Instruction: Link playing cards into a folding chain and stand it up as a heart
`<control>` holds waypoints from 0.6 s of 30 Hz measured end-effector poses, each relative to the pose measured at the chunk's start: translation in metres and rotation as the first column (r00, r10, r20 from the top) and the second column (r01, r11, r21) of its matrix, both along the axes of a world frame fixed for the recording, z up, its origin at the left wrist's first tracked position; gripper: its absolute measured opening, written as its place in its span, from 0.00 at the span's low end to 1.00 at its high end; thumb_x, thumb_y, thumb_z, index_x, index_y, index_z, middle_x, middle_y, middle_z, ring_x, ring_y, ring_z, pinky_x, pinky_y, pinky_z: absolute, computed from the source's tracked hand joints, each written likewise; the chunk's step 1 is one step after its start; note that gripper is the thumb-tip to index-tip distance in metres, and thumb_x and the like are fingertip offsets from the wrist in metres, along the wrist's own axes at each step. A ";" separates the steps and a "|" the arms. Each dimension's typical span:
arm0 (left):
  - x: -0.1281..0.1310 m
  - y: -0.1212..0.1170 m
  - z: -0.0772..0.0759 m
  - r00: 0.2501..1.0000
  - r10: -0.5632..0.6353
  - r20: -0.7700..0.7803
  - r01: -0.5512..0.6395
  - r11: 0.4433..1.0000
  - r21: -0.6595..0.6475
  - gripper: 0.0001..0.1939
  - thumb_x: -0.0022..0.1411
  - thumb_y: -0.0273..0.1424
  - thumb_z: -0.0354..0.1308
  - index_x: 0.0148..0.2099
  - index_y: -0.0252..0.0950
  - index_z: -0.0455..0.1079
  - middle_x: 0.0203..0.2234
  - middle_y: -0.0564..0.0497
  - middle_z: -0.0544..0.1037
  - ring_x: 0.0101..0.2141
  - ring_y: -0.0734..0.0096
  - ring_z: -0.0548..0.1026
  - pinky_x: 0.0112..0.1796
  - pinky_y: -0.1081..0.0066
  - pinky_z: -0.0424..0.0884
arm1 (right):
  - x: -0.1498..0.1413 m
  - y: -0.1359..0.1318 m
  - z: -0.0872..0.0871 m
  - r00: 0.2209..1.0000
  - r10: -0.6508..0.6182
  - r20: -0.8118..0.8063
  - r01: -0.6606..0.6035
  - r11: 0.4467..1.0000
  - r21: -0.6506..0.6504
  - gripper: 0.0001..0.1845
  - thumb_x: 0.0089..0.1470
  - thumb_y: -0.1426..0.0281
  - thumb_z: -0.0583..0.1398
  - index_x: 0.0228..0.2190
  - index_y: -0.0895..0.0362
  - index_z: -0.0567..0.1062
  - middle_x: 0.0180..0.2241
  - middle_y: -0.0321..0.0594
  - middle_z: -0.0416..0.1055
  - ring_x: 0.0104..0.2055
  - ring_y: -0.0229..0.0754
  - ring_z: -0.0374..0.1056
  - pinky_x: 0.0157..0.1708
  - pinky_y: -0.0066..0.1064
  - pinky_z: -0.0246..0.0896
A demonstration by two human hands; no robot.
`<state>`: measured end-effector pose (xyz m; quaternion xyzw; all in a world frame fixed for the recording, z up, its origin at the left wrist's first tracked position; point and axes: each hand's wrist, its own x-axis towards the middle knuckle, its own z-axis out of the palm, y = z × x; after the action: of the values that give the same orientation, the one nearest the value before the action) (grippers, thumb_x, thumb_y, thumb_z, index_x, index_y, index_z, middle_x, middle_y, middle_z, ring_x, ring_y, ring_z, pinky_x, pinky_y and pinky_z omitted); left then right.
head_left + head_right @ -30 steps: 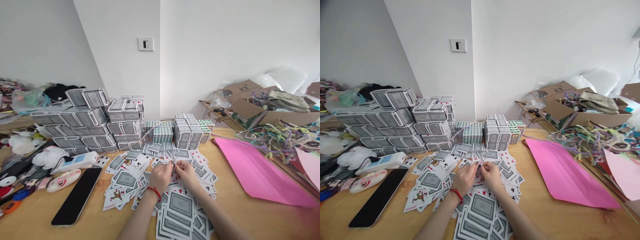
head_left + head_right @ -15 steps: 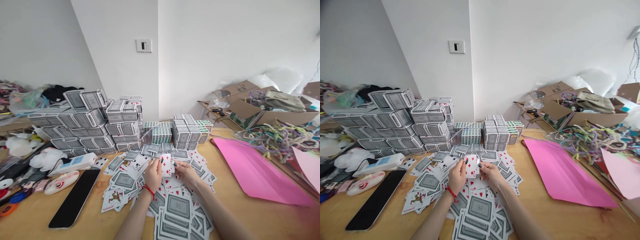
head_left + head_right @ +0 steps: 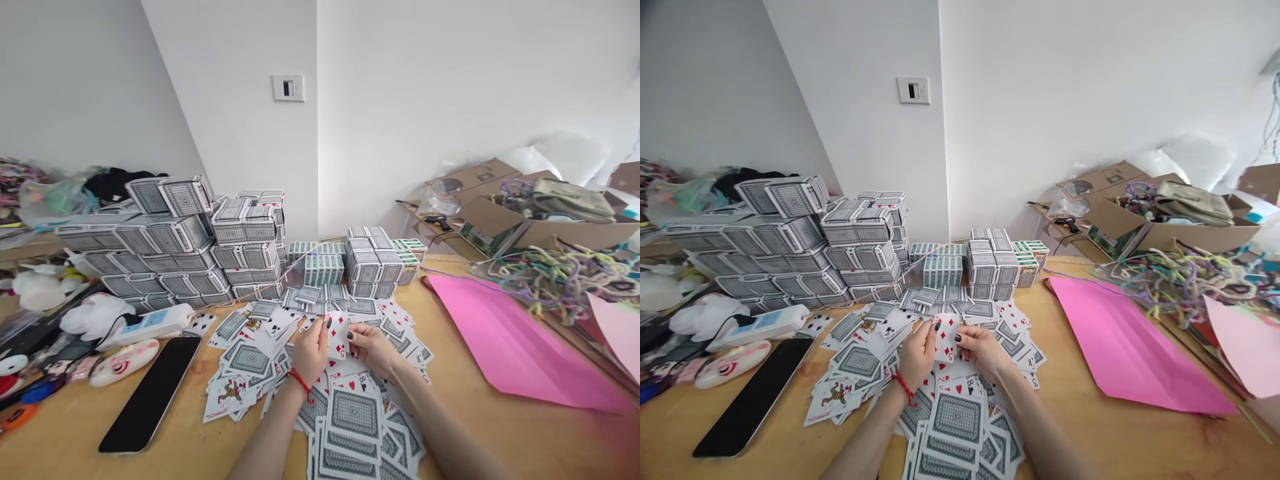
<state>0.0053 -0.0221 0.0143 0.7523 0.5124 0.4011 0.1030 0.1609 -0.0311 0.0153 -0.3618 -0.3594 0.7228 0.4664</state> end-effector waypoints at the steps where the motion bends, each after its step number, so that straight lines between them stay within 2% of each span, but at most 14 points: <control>1: 0.000 0.000 0.000 1.000 -0.002 -0.009 0.002 1.000 -0.007 0.15 0.63 0.32 0.39 0.27 0.38 0.60 0.14 0.54 0.64 0.17 0.73 0.64 0.22 0.74 0.56 | 0.000 0.000 -0.001 1.000 -0.006 0.013 0.006 1.000 -0.001 0.15 0.34 0.62 0.68 0.24 0.59 0.75 0.17 0.32 0.66 0.18 0.29 0.57 0.20 0.23 0.51; 8: 0.002 -0.003 -0.001 1.000 -0.012 -0.003 0.012 0.999 -0.037 0.14 0.63 0.32 0.39 0.24 0.39 0.56 0.13 0.55 0.62 0.16 0.73 0.62 0.21 0.73 0.53 | -0.003 0.002 -0.005 0.995 -0.050 0.088 0.049 0.999 0.009 0.17 0.32 0.61 0.69 0.22 0.60 0.73 0.17 0.32 0.67 0.16 0.30 0.58 0.19 0.24 0.50; 13: 0.006 -0.005 -0.002 0.999 -0.041 0.022 0.042 0.996 -0.077 0.14 0.63 0.33 0.39 0.26 0.39 0.57 0.13 0.55 0.61 0.16 0.73 0.62 0.21 0.73 0.53 | -0.005 0.002 -0.003 0.964 -0.168 0.206 0.160 0.986 0.055 0.19 0.30 0.59 0.68 0.17 0.58 0.67 0.10 0.27 0.60 0.13 0.30 0.53 0.15 0.24 0.44; 18: 0.010 -0.003 0.000 0.994 -0.055 0.098 0.071 0.982 -0.172 0.14 0.62 0.33 0.39 0.23 0.39 0.52 0.12 0.57 0.57 0.15 0.74 0.59 0.20 0.73 0.51 | -0.011 -0.002 -0.002 0.935 -0.233 0.269 0.205 0.970 0.128 0.19 0.35 0.59 0.65 0.18 0.55 0.61 0.11 0.25 0.55 0.14 0.30 0.49 0.15 0.24 0.42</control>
<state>0.0155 -0.0250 0.0140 0.7367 0.5162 0.3856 0.2054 0.1502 -0.0328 0.0136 -0.4757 -0.4146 0.5890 0.5049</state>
